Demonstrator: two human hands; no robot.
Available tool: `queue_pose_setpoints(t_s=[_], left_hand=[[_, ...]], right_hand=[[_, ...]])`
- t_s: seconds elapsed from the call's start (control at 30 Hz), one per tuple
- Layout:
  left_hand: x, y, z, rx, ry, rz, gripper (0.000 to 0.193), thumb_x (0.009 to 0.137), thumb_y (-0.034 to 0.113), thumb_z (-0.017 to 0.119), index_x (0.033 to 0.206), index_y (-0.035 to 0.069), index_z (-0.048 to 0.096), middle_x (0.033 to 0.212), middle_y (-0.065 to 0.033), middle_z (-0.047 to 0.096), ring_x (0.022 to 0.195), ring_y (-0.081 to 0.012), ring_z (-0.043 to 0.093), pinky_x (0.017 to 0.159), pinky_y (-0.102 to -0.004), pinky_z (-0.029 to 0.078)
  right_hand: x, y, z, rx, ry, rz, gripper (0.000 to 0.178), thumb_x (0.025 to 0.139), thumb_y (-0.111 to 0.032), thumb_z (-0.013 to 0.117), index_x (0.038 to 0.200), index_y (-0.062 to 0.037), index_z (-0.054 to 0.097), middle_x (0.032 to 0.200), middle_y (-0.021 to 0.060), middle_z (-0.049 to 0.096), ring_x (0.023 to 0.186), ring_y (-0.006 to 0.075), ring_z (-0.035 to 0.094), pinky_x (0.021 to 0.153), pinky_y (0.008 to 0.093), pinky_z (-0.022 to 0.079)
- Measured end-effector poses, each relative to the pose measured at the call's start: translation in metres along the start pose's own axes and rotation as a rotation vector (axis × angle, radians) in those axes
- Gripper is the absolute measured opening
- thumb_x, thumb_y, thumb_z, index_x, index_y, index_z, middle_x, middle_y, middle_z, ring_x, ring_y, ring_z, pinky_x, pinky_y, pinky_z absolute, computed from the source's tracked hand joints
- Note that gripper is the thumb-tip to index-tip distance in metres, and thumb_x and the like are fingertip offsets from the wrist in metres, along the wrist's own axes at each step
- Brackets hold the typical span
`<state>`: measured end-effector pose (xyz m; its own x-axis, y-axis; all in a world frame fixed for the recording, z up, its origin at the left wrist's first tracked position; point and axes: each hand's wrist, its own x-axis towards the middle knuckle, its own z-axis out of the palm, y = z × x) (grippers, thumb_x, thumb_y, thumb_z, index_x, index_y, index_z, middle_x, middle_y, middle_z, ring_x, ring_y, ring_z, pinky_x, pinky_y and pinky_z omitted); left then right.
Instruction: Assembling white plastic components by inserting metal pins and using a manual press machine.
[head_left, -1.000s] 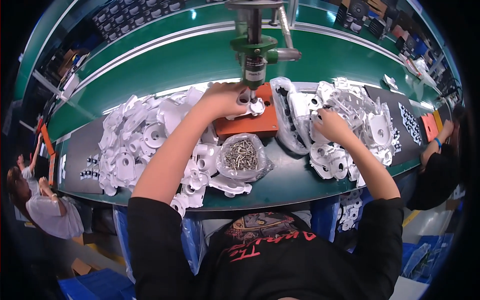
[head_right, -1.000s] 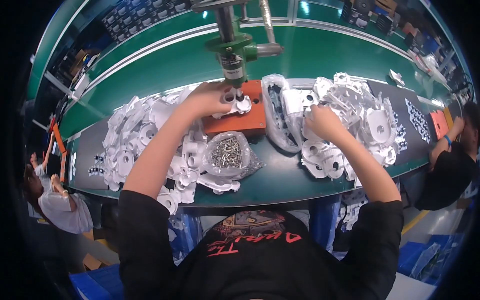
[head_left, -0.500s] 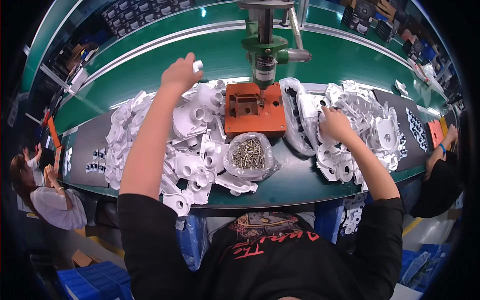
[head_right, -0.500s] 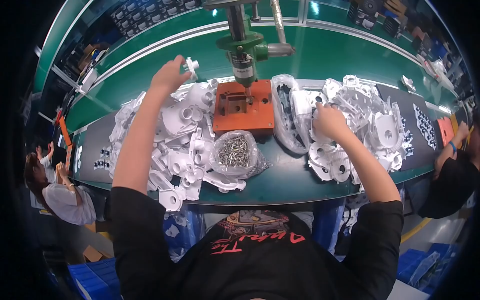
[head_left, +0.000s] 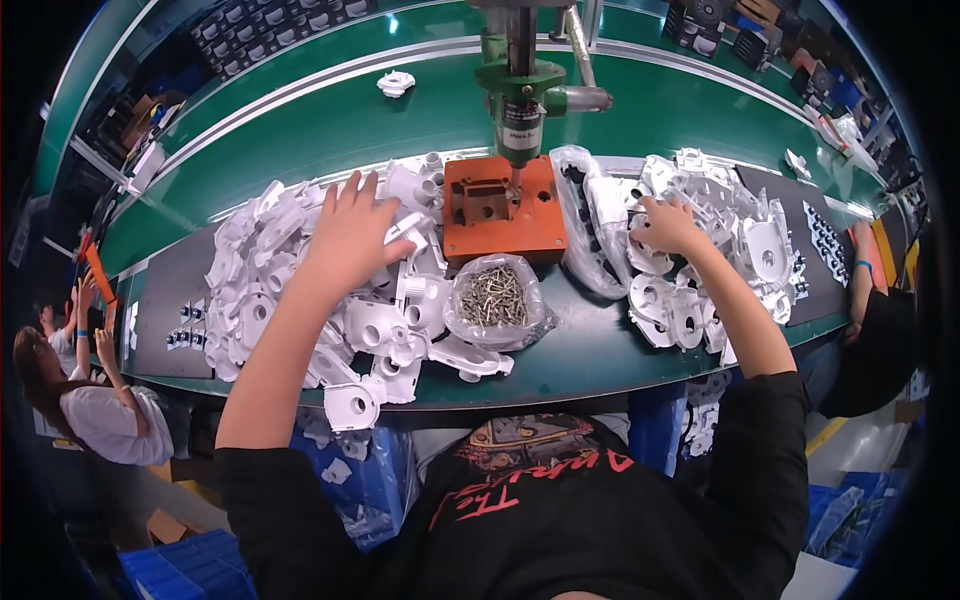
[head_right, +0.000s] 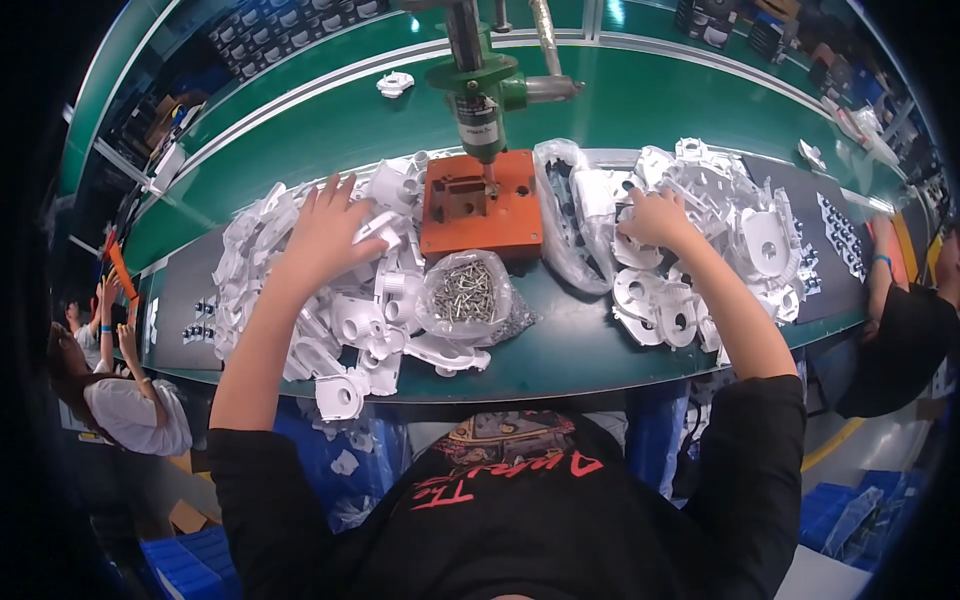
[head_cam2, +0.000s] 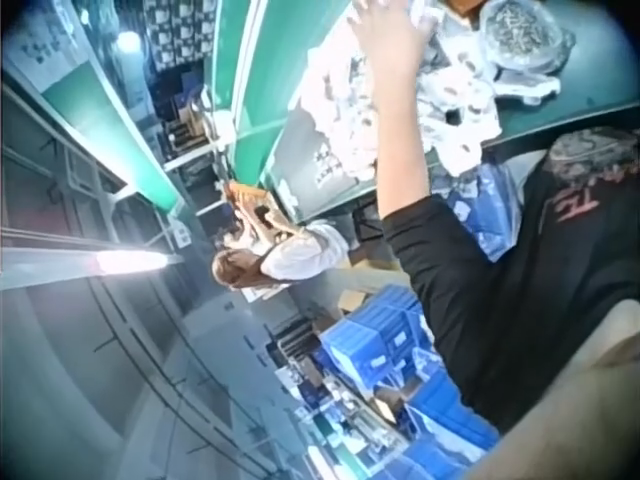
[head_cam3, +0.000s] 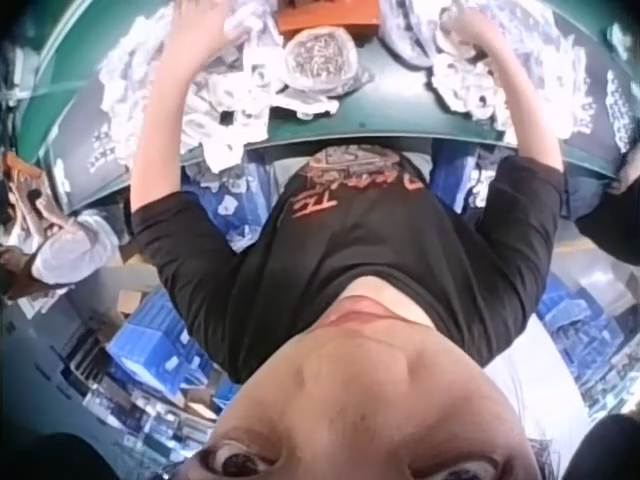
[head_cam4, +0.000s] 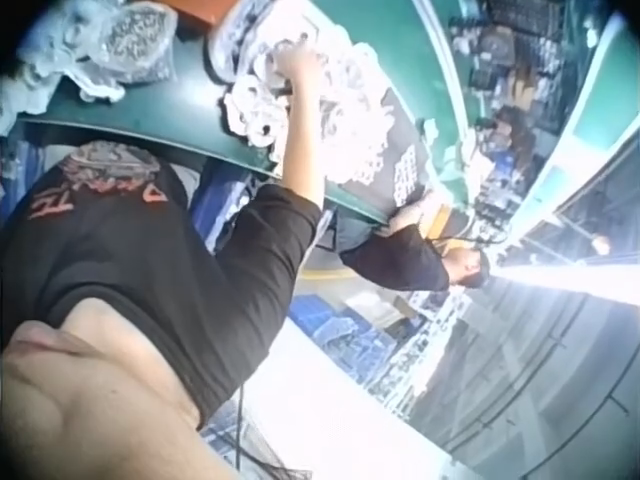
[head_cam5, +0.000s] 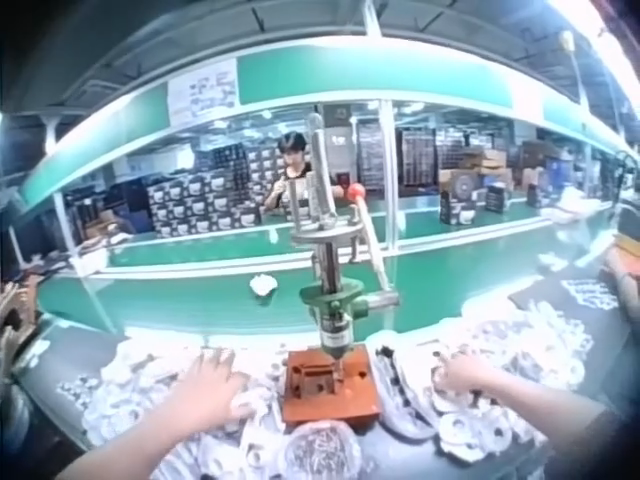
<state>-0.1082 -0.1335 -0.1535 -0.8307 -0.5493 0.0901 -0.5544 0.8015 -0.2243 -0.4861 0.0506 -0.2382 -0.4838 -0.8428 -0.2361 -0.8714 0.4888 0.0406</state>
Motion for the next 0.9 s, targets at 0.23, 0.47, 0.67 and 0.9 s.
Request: queue_pose_setpoints(t_s=[0.23, 0.47, 0.67, 0.9], left_hand=[[-0.003, -0.006, 0.007, -0.141, 0.116, 0.089, 0.030, 0.081, 0.023, 0.057, 0.105, 0.005, 0.056, 0.118, -0.0152, 0.053, 0.113, -0.0302, 0.047, 0.098, -0.0456, 0.033], [-0.061, 0.033, -0.052, -1.189, 0.331, -0.206, 0.021, 0.084, 0.006, 0.054, 0.105, 0.001, 0.054, 0.102, -0.0096, 0.060, 0.099, -0.0184, 0.055, 0.087, -0.0290, 0.041], [-0.095, 0.075, -0.042, -1.848, 0.510, -0.215, 0.038, 0.087, 0.001, 0.050, 0.123, 0.000, 0.038, 0.112, -0.0154, 0.055, 0.100, -0.0164, 0.055, 0.086, -0.0269, 0.043], [-0.066, 0.149, -0.022, -2.148, 0.687, 0.017, 0.035, 0.090, 0.006, 0.049, 0.122, 0.000, 0.035, 0.110, -0.0120, 0.052, 0.100, -0.0150, 0.052, 0.088, -0.0259, 0.040]], right_hand=[[-0.009, -0.002, 0.004, 0.164, 0.112, 0.006, 0.068, 0.070, -0.039, 0.065, 0.126, -0.0081, 0.044, 0.104, 0.0185, 0.060, 0.112, 0.0372, 0.044, 0.097, 0.0467, 0.027], [-0.023, -0.004, 0.005, 0.409, 0.393, -0.094, 0.065, 0.071, -0.030, 0.068, 0.126, -0.0069, 0.043, 0.112, 0.0208, 0.053, 0.106, 0.0349, 0.049, 0.094, 0.0432, 0.033], [-0.073, -0.064, -0.032, 1.239, 0.178, -0.435, 0.064, 0.075, -0.021, 0.067, 0.130, -0.0018, 0.038, 0.118, 0.0130, 0.047, 0.102, 0.0219, 0.053, 0.086, 0.0305, 0.042], [-0.146, -0.165, -0.054, 2.047, -0.010, -0.845, 0.058, 0.082, -0.017, 0.056, 0.133, 0.0002, 0.033, 0.121, 0.0112, 0.048, 0.108, 0.0169, 0.050, 0.089, 0.0278, 0.041]])
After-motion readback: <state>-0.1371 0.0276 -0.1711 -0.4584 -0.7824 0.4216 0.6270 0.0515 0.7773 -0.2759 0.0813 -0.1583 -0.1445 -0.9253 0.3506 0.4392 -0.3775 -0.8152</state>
